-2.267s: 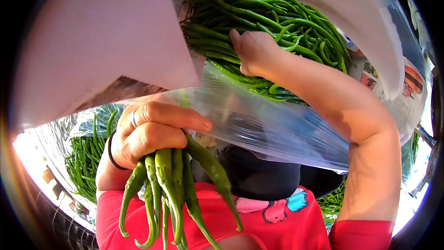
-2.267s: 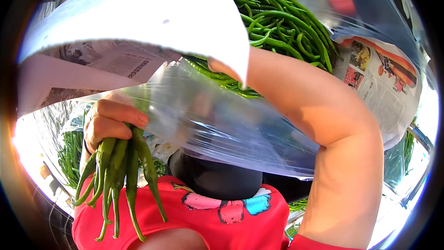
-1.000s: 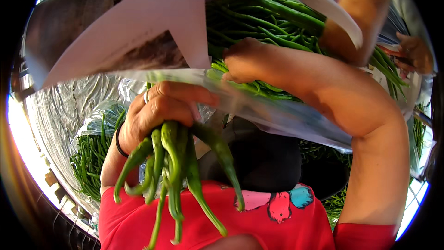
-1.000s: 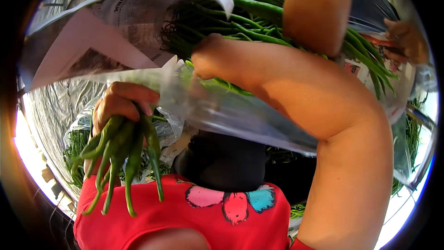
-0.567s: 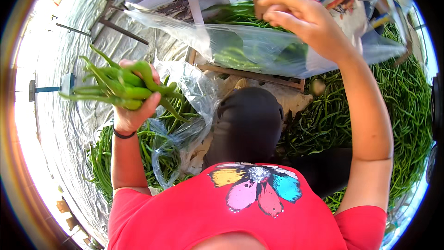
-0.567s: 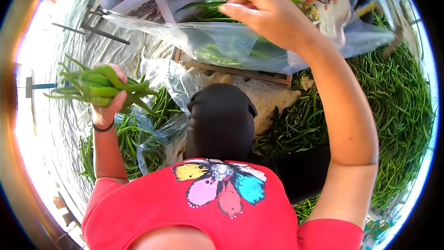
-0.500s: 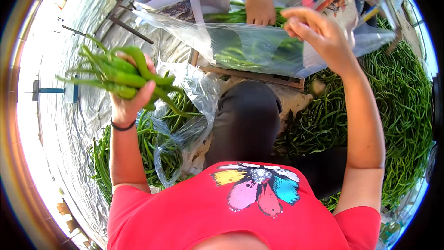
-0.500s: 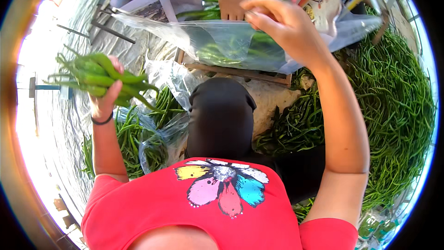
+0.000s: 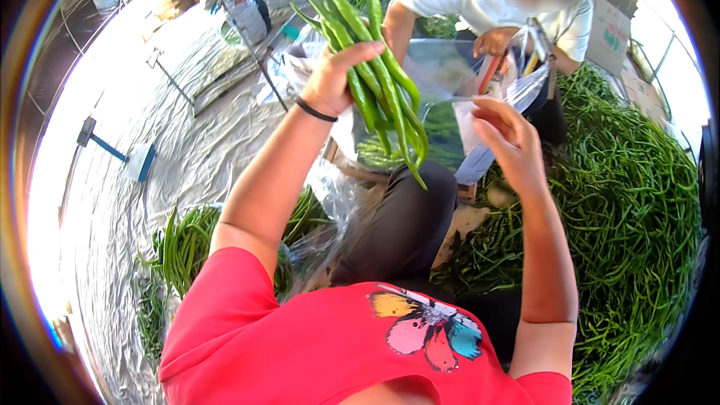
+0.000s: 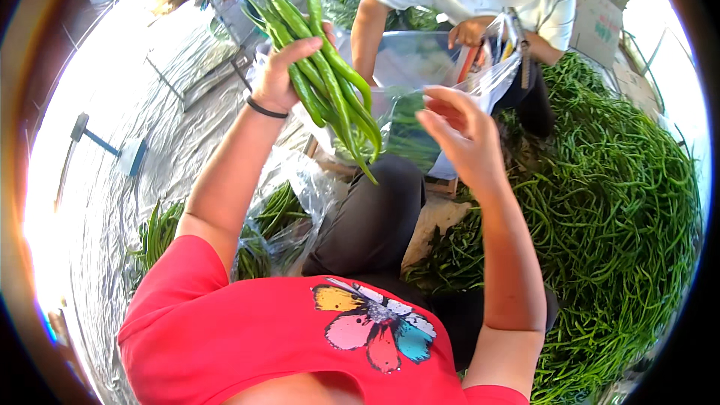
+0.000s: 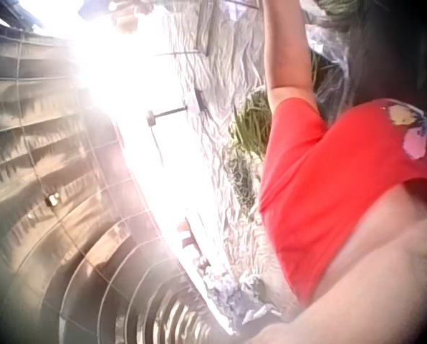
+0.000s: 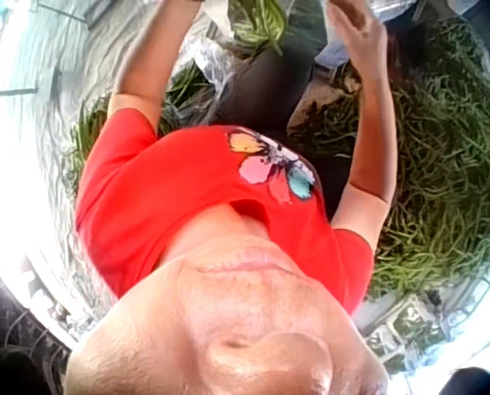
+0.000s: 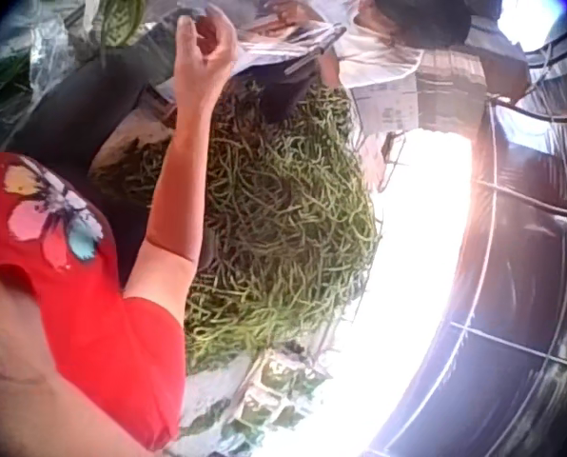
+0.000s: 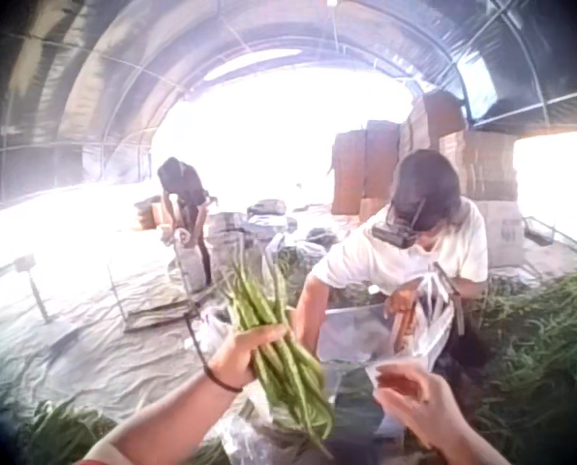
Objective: The person sits on the ground and sorts green chilies by hand, picking them from a large pile and placing them into a clear plastic bag. The person repeatedly gathers handfuls of chilies and transfers them into the bag.
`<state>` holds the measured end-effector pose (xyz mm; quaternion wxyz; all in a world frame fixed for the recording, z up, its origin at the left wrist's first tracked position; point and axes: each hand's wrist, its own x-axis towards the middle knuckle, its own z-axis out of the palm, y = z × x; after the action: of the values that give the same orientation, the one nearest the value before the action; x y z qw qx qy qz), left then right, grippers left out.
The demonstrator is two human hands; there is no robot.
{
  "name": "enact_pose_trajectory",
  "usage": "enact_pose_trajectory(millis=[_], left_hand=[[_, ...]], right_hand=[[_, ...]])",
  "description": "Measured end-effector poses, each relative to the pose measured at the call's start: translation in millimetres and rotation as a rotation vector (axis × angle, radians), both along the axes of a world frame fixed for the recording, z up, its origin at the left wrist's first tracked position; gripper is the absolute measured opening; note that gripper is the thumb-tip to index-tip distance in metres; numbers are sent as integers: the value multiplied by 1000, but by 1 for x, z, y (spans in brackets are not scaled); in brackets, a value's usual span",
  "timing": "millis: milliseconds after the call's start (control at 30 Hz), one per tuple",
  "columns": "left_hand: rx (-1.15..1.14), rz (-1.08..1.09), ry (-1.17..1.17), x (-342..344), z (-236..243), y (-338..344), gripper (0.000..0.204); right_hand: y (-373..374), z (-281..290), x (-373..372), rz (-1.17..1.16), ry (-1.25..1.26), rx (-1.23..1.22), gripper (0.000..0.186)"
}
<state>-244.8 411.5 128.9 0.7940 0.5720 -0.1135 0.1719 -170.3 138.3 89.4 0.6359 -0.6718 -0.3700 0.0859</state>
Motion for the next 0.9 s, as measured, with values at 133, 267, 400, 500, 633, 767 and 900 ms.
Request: enact_pose_trajectory(millis=[133,267,400,500,633,767,900], left_hand=[[-215,-48,-42,28,0,-60,36],[-283,72,-55,28,11,-93,32],[-297,74,-39,19,18,-100,37],[-232,-45,-14,23,16,-98,41],[72,-80,-39,41,14,-80,40],[163,-77,-63,59,30,-43,40],[561,89,-198,72,74,-8,13]], right_hand=[[29,15,-9,49,-211,21,74],[36,20,-28,-36,-187,8,78],[40,19,-31,-22,-64,33,62],[41,18,-23,48,21,115,53],[50,12,-2,99,95,104,48],[55,29,31,295,125,-54,50],[35,23,117,-59,-204,-212,50]])
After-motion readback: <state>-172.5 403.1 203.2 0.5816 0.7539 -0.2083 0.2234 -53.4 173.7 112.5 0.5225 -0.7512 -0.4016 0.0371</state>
